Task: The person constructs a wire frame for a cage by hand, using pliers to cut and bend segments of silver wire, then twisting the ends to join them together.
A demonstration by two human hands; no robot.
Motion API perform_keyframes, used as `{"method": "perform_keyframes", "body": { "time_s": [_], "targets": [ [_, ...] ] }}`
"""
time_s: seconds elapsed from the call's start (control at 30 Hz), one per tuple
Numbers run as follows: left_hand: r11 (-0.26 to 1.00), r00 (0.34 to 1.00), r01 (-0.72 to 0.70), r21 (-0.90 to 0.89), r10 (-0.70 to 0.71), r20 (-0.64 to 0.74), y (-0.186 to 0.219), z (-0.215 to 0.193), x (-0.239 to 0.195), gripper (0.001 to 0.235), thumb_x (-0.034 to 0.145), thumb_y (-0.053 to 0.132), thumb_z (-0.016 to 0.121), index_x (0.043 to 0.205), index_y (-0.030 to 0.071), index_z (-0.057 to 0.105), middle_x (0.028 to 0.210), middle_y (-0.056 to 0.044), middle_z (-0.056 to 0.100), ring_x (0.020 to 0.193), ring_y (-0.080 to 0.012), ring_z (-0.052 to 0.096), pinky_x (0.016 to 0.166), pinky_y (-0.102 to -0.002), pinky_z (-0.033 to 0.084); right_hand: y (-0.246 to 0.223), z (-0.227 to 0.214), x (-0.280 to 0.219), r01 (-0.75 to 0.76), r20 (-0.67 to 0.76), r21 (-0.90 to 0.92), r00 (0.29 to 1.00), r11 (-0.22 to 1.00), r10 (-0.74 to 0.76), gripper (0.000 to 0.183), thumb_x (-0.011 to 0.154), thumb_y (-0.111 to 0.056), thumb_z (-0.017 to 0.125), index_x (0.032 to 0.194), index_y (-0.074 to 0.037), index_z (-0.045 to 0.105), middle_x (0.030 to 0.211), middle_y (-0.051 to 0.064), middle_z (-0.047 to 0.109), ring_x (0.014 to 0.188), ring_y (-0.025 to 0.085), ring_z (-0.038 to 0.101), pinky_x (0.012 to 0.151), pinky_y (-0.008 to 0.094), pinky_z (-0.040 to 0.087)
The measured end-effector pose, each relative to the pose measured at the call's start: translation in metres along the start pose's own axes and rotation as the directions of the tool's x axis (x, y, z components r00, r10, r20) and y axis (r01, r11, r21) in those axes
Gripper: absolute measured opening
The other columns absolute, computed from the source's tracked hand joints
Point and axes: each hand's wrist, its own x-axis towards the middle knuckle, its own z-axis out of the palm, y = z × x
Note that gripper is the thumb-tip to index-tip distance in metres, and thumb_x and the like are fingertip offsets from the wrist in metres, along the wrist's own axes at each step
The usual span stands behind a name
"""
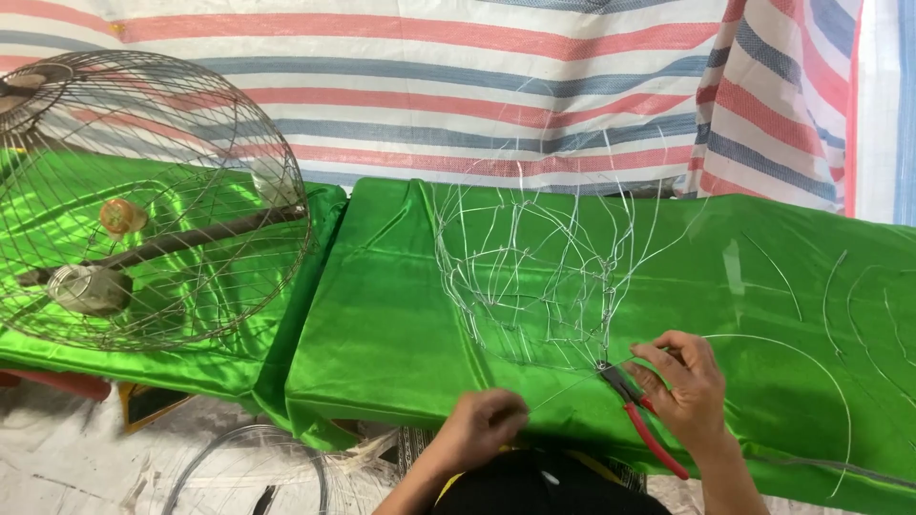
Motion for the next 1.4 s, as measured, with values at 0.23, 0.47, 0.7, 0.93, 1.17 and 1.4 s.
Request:
{"method": "perform_keyframes", "body": {
  "time_s": [0.23,0.47,0.7,0.93,1.17,1.4],
  "targets": [
    [0.959,0.972,-0.205,0.196,0.223,-0.074,-0.023,-0.007,-0.003,0.010,0.100,0.007,0.062,0.090,0.006,0.062,0.082,-0.004,0.064,0.075,-0.0162,0.062,0.065,-0.025,0.056,-0.028,-0.022,0.044,0.070,-0.070,-0.010,0.995,0.998,-0.070,0.029,0.084,-0.028,0.080,0.110,-0.015,0.074,0.112,0.010,0.062,0.095,0.022,0.054,0.072,0.031,0.050],
    [0.876,0.875,-0.421,0.233,0.461,-0.151,-0.004,-0.011,0.001,0.011,0.098,-0.004,0.057,0.090,0.004,0.055,0.080,-0.007,0.060,0.068,-0.0169,0.056,0.056,-0.026,0.048,-0.055,-0.047,0.099,0.226,-0.174,0.020,0.960,0.974,-0.219,0.021,0.094,-0.016,0.076,0.113,-0.008,0.074,0.116,0.014,0.061,0.095,0.023,0.056,0.083,0.035,0.050],
    [0.798,0.795,-0.490,0.350,0.574,-0.197,-0.040,-0.009,0.011,0.014,0.096,-0.007,0.053,0.089,0.005,0.050,0.078,-0.006,0.058,0.064,-0.0177,0.056,0.054,-0.026,0.050,-0.077,-0.061,0.117,0.359,-0.263,-0.062,0.894,0.931,-0.362,0.020,0.094,-0.020,0.078,0.111,-0.010,0.075,0.113,0.014,0.060,0.094,0.025,0.053,0.079,0.038,0.048],
    [0.920,0.897,-0.388,-0.063,0.361,-0.256,-0.042,-0.027,0.021,0.017,0.104,0.025,0.057,0.091,0.013,0.058,0.086,-0.004,0.064,0.078,-0.0140,0.063,0.067,-0.027,0.056,-0.102,-0.097,0.097,0.351,-0.178,-0.245,0.900,0.904,-0.398,0.034,0.090,-0.028,0.087,0.120,-0.017,0.078,0.113,0.009,0.064,0.092,0.026,0.050,0.077,0.037,0.046],
    [0.904,0.844,-0.425,-0.043,0.379,-0.379,-0.036,-0.034,0.040,0.020,0.101,0.028,0.059,0.086,0.016,0.056,0.084,-0.002,0.059,0.082,-0.0159,0.057,0.075,-0.030,0.051,-0.093,-0.116,0.085,0.361,0.075,-0.467,0.926,0.807,-0.370,0.032,0.084,-0.043,0.088,0.107,-0.023,0.078,0.098,-0.004,0.068,0.074,0.017,0.053,0.061,0.028,0.046],
    [0.794,0.632,-0.414,0.445,0.602,-0.488,-0.016,-0.048,0.052,0.029,0.101,0.039,0.054,0.094,0.012,0.060,0.117,-0.013,0.064,0.127,-0.0358,0.053,0.110,-0.056,0.041,-0.073,-0.103,0.097,0.498,0.227,-0.424,0.867,0.756,-0.444,0.026,0.083,-0.040,0.081,0.100,-0.020,0.076,0.087,-0.002,0.074,0.086,0.021,0.059,0.081,0.042,0.039]
  ]
}}
